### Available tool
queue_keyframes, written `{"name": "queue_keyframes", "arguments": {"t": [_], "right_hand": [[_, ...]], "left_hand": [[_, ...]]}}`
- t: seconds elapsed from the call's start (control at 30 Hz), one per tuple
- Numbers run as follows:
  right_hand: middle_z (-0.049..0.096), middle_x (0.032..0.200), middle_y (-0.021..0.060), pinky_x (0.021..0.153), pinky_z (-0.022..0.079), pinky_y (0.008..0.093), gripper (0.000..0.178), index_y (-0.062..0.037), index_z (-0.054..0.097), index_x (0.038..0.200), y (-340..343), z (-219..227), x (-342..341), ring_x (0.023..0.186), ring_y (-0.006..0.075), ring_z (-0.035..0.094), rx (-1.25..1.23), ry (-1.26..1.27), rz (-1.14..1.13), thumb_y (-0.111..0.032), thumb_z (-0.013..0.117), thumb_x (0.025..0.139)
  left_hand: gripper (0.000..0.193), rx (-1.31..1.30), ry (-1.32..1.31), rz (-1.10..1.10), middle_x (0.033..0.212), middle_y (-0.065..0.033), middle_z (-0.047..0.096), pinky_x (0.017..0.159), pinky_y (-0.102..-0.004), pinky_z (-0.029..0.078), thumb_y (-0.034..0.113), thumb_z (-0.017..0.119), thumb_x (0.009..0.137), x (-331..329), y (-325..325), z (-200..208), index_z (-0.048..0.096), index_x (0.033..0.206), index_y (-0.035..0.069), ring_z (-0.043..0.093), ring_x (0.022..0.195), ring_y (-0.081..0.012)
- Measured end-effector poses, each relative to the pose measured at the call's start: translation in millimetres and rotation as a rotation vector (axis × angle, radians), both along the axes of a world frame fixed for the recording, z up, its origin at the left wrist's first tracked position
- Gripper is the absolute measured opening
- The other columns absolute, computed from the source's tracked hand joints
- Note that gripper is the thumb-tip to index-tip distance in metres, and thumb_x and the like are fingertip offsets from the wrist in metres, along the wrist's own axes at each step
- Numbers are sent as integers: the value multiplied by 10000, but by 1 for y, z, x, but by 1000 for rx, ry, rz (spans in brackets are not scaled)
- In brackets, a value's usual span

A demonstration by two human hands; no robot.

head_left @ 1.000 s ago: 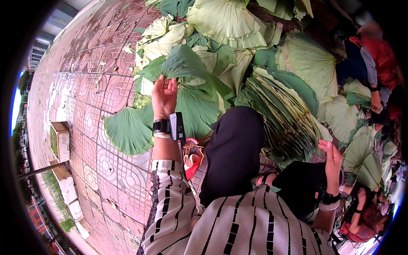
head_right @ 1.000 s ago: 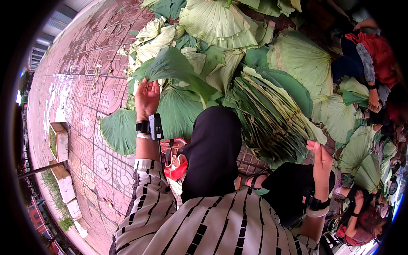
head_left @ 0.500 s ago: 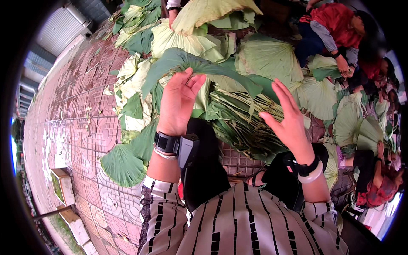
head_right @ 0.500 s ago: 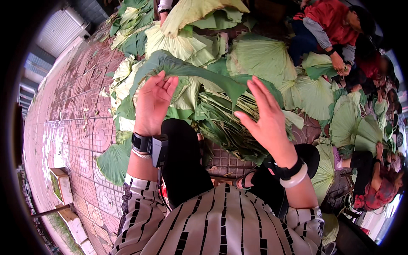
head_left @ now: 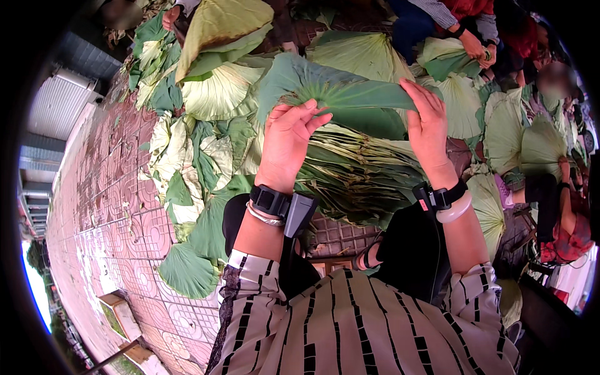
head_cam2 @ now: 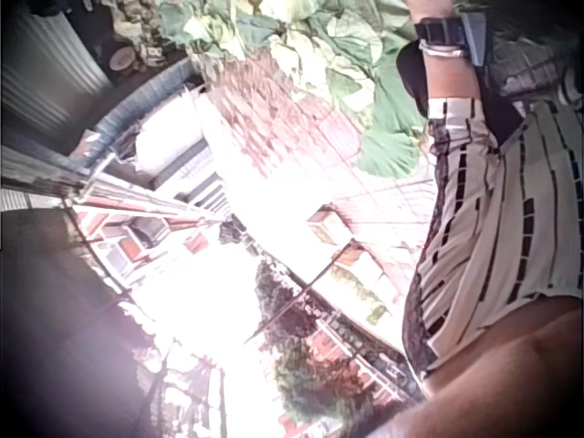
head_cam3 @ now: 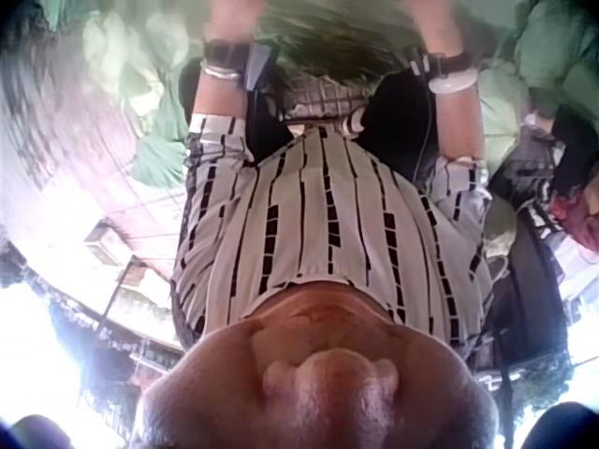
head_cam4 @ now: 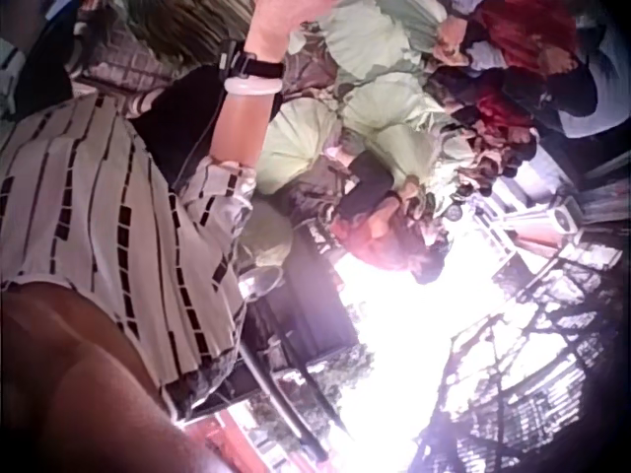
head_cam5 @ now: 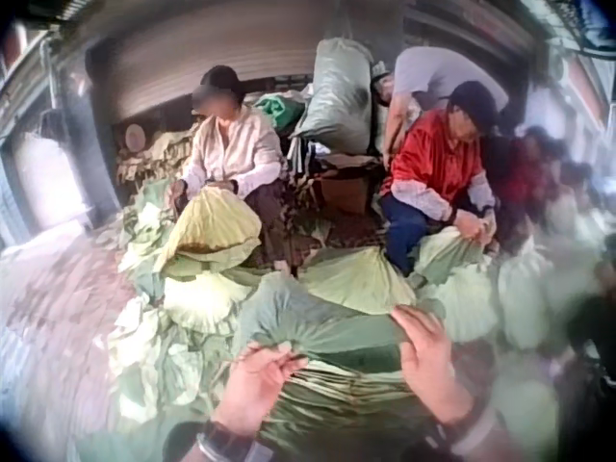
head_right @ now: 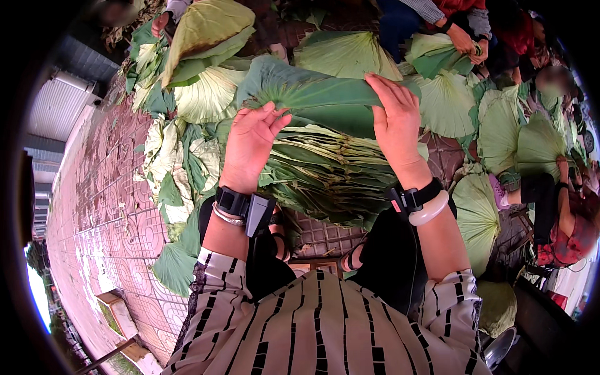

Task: The person picks up large green lotus leaves from a pile on the ground and stacks them neatly on their lap, aligning the stems.

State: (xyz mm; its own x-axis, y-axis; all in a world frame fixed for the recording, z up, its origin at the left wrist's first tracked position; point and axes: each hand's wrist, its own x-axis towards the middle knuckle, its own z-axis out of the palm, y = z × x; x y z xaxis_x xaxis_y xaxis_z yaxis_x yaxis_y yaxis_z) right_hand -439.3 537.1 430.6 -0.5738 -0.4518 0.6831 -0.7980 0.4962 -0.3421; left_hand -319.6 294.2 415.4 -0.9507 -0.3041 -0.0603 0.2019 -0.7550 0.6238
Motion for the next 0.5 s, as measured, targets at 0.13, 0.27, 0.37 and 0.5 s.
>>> {"name": "queue_keyframes", "arguments": {"t": [0.13, 0.27, 0.37, 0.5], "right_hand": [[647, 1238, 71, 1021, 404, 423, 498, -122, 620, 1271, 34, -55, -35, 1150, 295, 575, 130, -71, -76, -16, 614, 784], [653, 1214, 90, 1062, 365, 466, 418, -121, 622, 1272, 57, -120, -38, 1232, 301, 537, 394, -321, -311, -156, 661, 857], [668, 1161, 98, 1046, 364, 468, 334, -111, 660, 1188, 65, -131, -39, 1225, 299, 534, 334, -405, -231, -232, 678, 877], [685, 1085, 97, 998, 391, 446, 244, -103, 694, 1078, 76, -125, -36, 1122, 293, 581, 216, -503, -194, -238, 684, 875]], "left_hand": [[163, 78, -117, -37, 922, -93, 713, 898, -415, 565, -24, 657, 875, -36, 32, -46, 652, 761, 92, 686, 994, -321], [139, 120, -346, -15, 895, -92, 699, 914, -422, 564, -27, 645, 885, -66, 68, -121, 604, 791, 67, 689, 975, -325], [73, 126, -414, 14, 978, -126, 671, 927, -434, 564, -32, 621, 894, -73, 87, -165, 581, 866, 22, 679, 985, -311], [126, 100, -480, 31, 1043, -158, 639, 888, -412, 574, 30, 603, 917, -69, 110, -180, 557, 1013, -36, 672, 982, -302]]}}
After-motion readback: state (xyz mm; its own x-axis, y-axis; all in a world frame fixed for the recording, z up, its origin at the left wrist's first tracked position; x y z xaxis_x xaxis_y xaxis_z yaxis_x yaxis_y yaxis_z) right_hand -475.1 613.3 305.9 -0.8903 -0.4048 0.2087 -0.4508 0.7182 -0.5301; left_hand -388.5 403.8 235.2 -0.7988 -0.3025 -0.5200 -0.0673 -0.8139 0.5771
